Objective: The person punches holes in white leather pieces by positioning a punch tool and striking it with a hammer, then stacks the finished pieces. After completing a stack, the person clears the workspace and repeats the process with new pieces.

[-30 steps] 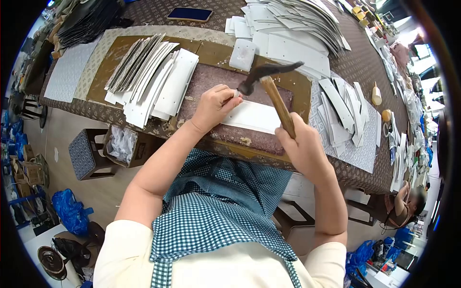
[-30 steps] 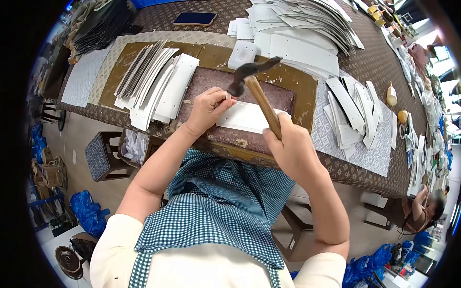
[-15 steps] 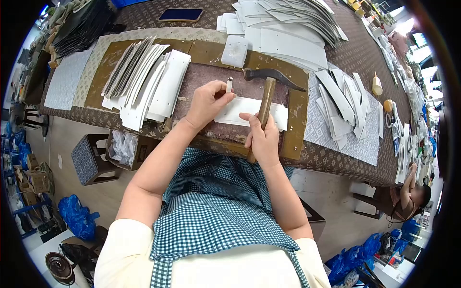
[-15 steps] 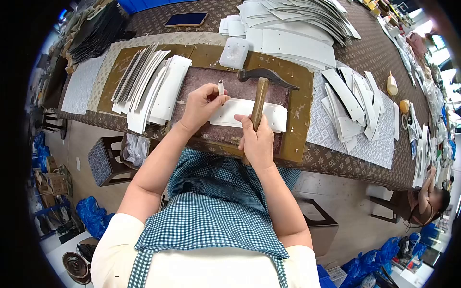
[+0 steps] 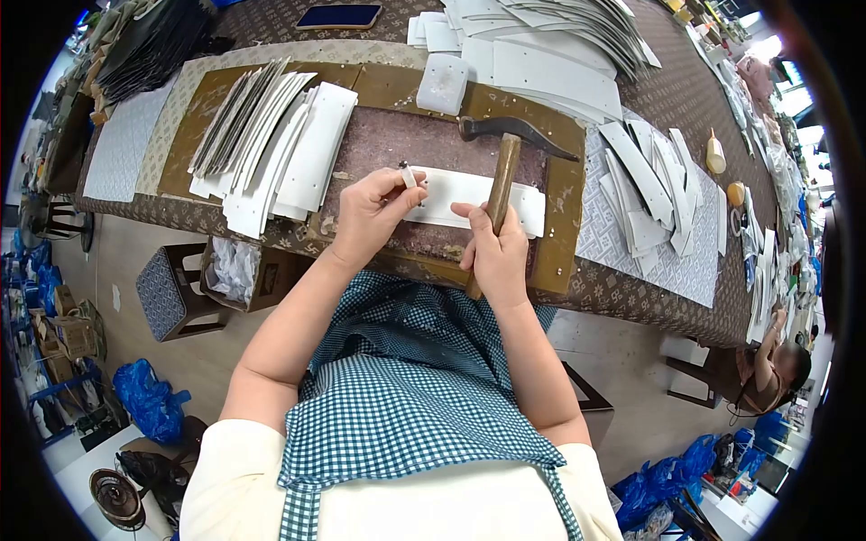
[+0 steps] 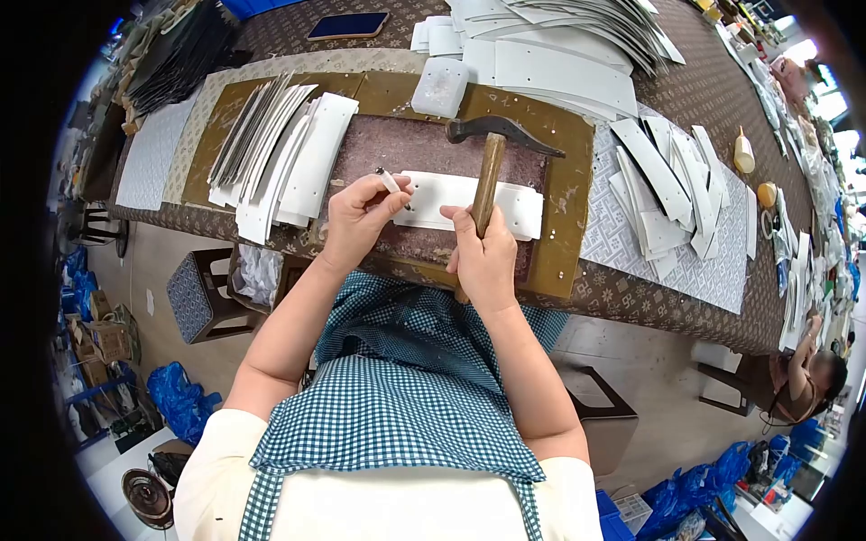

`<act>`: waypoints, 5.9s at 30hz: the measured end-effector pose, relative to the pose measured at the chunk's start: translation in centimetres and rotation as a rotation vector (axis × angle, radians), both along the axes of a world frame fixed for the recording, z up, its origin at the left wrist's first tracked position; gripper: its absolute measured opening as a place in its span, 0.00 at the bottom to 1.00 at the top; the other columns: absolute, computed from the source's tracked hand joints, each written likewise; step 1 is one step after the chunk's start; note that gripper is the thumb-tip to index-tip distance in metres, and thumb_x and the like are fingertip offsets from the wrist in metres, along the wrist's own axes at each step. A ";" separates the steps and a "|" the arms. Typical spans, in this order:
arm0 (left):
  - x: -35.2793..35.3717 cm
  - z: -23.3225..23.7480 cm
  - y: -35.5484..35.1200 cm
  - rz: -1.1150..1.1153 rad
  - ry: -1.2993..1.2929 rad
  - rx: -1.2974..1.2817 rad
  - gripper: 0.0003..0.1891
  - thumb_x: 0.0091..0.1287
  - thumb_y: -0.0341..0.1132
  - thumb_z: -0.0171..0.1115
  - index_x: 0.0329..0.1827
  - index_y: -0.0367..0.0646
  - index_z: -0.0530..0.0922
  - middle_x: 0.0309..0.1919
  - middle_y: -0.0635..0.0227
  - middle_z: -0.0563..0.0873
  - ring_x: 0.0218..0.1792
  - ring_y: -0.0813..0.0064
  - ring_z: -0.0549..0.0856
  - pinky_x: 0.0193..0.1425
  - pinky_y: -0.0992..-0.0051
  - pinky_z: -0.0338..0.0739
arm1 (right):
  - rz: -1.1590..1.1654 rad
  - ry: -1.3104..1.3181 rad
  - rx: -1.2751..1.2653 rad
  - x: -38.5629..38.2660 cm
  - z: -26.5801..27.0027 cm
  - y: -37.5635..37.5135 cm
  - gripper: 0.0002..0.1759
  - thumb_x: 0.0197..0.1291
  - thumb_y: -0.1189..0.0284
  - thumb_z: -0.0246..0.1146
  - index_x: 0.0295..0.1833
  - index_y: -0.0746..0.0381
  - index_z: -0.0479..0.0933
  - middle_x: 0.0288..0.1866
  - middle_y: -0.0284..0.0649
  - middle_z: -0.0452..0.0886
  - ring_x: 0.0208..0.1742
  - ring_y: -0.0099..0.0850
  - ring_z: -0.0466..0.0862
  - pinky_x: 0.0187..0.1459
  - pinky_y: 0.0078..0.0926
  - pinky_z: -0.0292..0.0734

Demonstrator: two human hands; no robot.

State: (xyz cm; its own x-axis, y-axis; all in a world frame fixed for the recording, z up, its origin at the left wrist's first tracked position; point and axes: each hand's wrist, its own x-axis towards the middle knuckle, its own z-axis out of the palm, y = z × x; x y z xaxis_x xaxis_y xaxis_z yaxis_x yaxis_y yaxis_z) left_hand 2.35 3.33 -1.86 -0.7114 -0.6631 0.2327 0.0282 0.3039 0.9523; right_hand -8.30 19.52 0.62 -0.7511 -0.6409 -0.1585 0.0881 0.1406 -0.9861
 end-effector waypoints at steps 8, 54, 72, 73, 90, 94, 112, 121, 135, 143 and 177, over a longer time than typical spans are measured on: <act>0.1 0.7 0.3 -0.041 -0.065 -0.076 0.07 0.67 0.26 0.69 0.46 0.34 0.87 0.43 0.65 0.90 0.43 0.79 0.88 0.48 0.78 0.83 | -0.005 0.030 0.017 0.1 0.3 -0.1 0.11 0.77 0.68 0.55 0.47 0.66 0.68 0.47 0.46 0.89 0.16 0.20 0.76 0.18 0.17 0.70; -0.2 1.4 0.7 -0.098 -0.064 -0.341 0.09 0.64 0.31 0.71 0.44 0.38 0.85 0.38 0.63 0.85 0.34 0.69 0.85 0.37 0.72 0.81 | 0.045 0.061 0.085 -1.9 6.8 7.1 0.07 0.74 0.72 0.57 0.45 0.66 0.71 0.38 0.41 0.87 0.16 0.15 0.72 0.17 0.15 0.67; -6.3 2.0 1.4 -0.072 -0.023 0.031 0.08 0.67 0.31 0.71 0.45 0.35 0.86 0.34 0.74 0.87 0.34 0.88 0.80 0.39 0.83 0.76 | -0.338 0.067 -0.030 -1.9 -0.2 5.6 0.12 0.75 0.67 0.58 0.50 0.68 0.73 0.49 0.40 0.88 0.17 0.20 0.79 0.21 0.20 0.75; -7.3 2.1 2.1 -0.121 -0.057 0.062 0.09 0.67 0.31 0.71 0.46 0.36 0.86 0.37 0.71 0.88 0.35 0.85 0.82 0.41 0.81 0.78 | -0.342 0.055 -0.032 -2.0 -0.2 5.7 0.13 0.75 0.67 0.58 0.50 0.68 0.73 0.49 0.40 0.88 0.17 0.20 0.79 0.21 0.20 0.75; -11.8 1.1 5.0 -0.334 -0.015 -0.102 0.06 0.68 0.29 0.68 0.43 0.35 0.86 0.42 0.69 0.89 0.37 0.85 0.82 0.42 0.81 0.78 | -0.331 0.039 -0.038 -2.1 -0.4 5.8 0.12 0.75 0.67 0.58 0.50 0.67 0.71 0.50 0.45 0.87 0.16 0.21 0.77 0.19 0.19 0.72; -11.8 0.9 4.9 -0.336 0.003 -0.137 0.05 0.68 0.28 0.68 0.43 0.36 0.86 0.42 0.67 0.89 0.37 0.84 0.83 0.43 0.80 0.79 | -0.353 0.040 -0.029 -2.0 -0.2 5.8 0.14 0.74 0.67 0.59 0.52 0.67 0.76 0.42 0.39 0.88 0.17 0.23 0.79 0.20 0.23 0.75; -12.4 0.2 4.8 -0.319 0.076 -0.451 0.06 0.64 0.29 0.71 0.42 0.39 0.86 0.37 0.65 0.89 0.37 0.71 0.89 0.43 0.74 0.84 | -0.068 0.555 -0.482 -5.3 16.8 10.1 0.12 0.75 0.68 0.60 0.48 0.67 0.71 0.27 0.33 0.77 0.18 0.15 0.70 0.18 0.13 0.62; -12.6 0.0 5.0 -0.318 0.094 -0.469 0.06 0.65 0.34 0.68 0.38 0.40 0.83 0.32 0.62 0.85 0.36 0.60 0.85 0.41 0.65 0.81 | 0.154 0.705 0.484 -5.7 14.6 11.3 0.11 0.68 0.71 0.64 0.46 0.67 0.72 0.26 0.48 0.77 0.24 0.42 0.78 0.31 0.32 0.75; -12.9 -0.1 4.6 -0.326 0.053 -0.499 0.07 0.65 0.32 0.70 0.42 0.40 0.86 0.32 0.65 0.85 0.30 0.70 0.84 0.37 0.74 0.80 | 0.028 0.453 0.489 -5.4 9.6 12.0 0.13 0.67 0.70 0.64 0.47 0.67 0.71 0.24 0.44 0.77 0.21 0.33 0.78 0.27 0.36 0.73; -12.7 -0.5 4.8 -0.396 0.029 -0.374 0.08 0.66 0.34 0.68 0.44 0.39 0.84 0.33 0.63 0.85 0.34 0.64 0.86 0.40 0.69 0.81 | -0.351 -0.084 -0.154 -2.2 1.4 8.1 0.11 0.77 0.69 0.55 0.50 0.67 0.68 0.55 0.49 0.86 0.16 0.20 0.75 0.17 0.17 0.71; -10.1 0.5 5.7 -0.410 0.011 -0.306 0.07 0.64 0.30 0.71 0.42 0.38 0.86 0.38 0.64 0.89 0.35 0.74 0.88 0.41 0.75 0.83 | -0.393 -0.053 -0.157 -0.4 -1.2 6.6 0.10 0.75 0.70 0.56 0.48 0.67 0.70 0.54 0.43 0.87 0.16 0.22 0.78 0.18 0.20 0.74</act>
State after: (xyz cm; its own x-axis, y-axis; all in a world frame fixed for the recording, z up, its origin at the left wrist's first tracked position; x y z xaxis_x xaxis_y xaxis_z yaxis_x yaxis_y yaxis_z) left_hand -7.70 9.01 -1.36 -0.8952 -0.2303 0.3815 0.2130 0.5308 0.8203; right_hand -8.68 26.08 -0.59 -0.9364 -0.3271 -0.1270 0.1564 -0.0650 -0.9856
